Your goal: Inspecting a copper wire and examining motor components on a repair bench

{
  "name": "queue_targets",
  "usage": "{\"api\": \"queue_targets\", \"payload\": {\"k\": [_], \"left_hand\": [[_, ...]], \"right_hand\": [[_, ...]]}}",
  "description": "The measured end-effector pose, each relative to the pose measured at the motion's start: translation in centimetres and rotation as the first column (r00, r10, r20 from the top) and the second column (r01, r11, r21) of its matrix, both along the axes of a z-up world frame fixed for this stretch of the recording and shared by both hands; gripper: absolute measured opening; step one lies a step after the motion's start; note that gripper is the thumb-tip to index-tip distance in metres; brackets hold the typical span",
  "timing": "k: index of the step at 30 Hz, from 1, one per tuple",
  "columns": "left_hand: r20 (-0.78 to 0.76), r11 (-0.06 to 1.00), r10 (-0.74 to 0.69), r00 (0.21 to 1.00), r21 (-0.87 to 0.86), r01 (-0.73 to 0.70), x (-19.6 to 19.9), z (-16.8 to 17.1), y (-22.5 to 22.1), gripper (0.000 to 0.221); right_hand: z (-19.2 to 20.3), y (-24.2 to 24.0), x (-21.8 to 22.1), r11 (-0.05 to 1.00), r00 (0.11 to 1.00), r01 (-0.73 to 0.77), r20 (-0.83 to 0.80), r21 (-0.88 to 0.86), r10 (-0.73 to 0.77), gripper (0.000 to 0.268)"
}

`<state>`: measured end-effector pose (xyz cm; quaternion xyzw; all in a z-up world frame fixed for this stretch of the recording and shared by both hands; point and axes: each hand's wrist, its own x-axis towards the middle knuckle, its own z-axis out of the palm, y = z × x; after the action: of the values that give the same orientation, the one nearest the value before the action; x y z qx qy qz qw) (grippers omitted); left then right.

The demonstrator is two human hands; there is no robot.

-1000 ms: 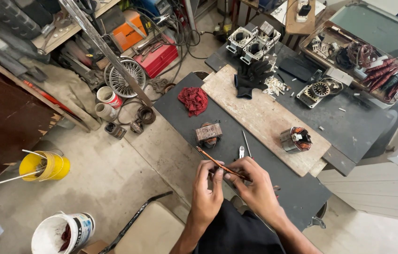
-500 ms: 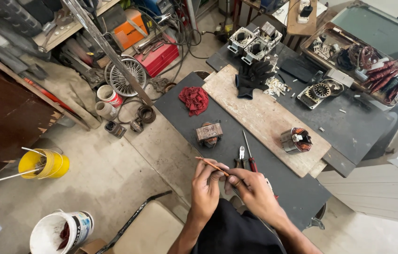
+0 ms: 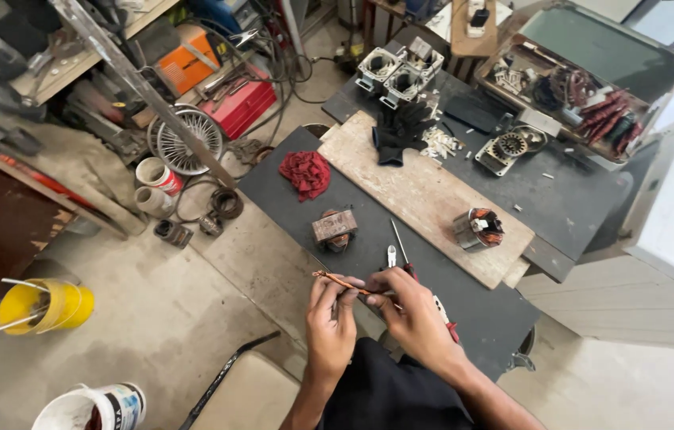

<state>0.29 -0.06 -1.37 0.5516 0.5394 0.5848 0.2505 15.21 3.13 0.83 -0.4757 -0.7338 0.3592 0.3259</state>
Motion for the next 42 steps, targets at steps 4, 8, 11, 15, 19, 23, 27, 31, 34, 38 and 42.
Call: {"api": "queue_targets", "payload": {"k": [4, 8, 11, 15, 19, 23, 27, 31, 34, 38, 42], "left_hand": [[0.025, 0.999, -0.015, 1.0, 0.028, 0.014, -0.3, 0.4, 0.1, 0.015], [0.058, 0.996, -0.091, 0.994, -0.001, 0.091, -0.6, 0.5, -0.1, 0.016], [0.049, 0.995, -0.103, 0.993, 0.005, 0.103, -0.8, 0.4, -0.2, 0.018], [-0.002, 0.999, -0.034, 0.999, 0.011, 0.034, -0.8, 0.3, 0.0, 0.02], [0.031, 1.0, -0.005, 1.0, -0.029, 0.006, -0.7, 0.4, 0.1, 0.016], [0.042, 1.0, -0.01, 0.999, -0.022, 0.011, -0.5, 0.9, 0.0, 0.017], [0.041, 1.0, 0.025, 0.999, -0.01, -0.024, -0.6, 0.6, 0.2, 0.017], [0.128, 1.0, 0.014, 0.992, -0.012, -0.013, -0.5, 0.2, 0.3, 0.013], [0.232, 0.999, -0.014, 0.973, -0.045, 0.025, -0.6, 0.4, 0.2, 0.014], [0.382, 0.988, -0.065, 0.922, -0.108, 0.114, -0.7, 0.2, 0.0, 0.016], [0.462, 0.986, -0.097, 0.882, -0.074, 0.148, -0.9, -1.3, -0.1, 0.013]], "right_hand": [[-0.3, 0.1, 0.1, 0.995, 0.996, -0.09, -0.021, -0.041, 0.089, 0.014], [-0.3, 0.6, 0.9, 0.972, 0.975, -0.222, -0.036, -0.078, 0.22, 0.013], [0.4, 0.8, 1.0, 0.951, 0.954, -0.297, -0.071, -0.088, 0.291, 0.024], [0.7, 0.3, 0.6, 0.939, 0.951, -0.308, -0.089, -0.154, 0.297, 0.024], [0.1, 0.2, -0.2, 0.979, 0.986, -0.06, -0.166, -0.196, 0.027, 0.017], [0.7, -0.2, -0.5, 0.985, 0.981, 0.106, -0.146, -0.136, -0.126, 0.01], [0.6, -0.2, -0.5, 0.989, 0.985, 0.119, -0.115, -0.085, -0.128, 0.009], [1.0, -0.1, -0.4, 0.982, 0.992, 0.067, -0.098, -0.174, -0.085, 0.013], [0.7, 0.3, -0.1, 0.972, 0.997, -0.039, -0.068, -0.234, 0.024, 0.021], [0.4, 0.5, 0.1, 0.968, 0.99, -0.129, -0.08, -0.216, 0.115, 0.027], [0.0, 0.5, -0.1, 0.98, 0.996, -0.079, -0.052, -0.181, 0.071, 0.028]]}}
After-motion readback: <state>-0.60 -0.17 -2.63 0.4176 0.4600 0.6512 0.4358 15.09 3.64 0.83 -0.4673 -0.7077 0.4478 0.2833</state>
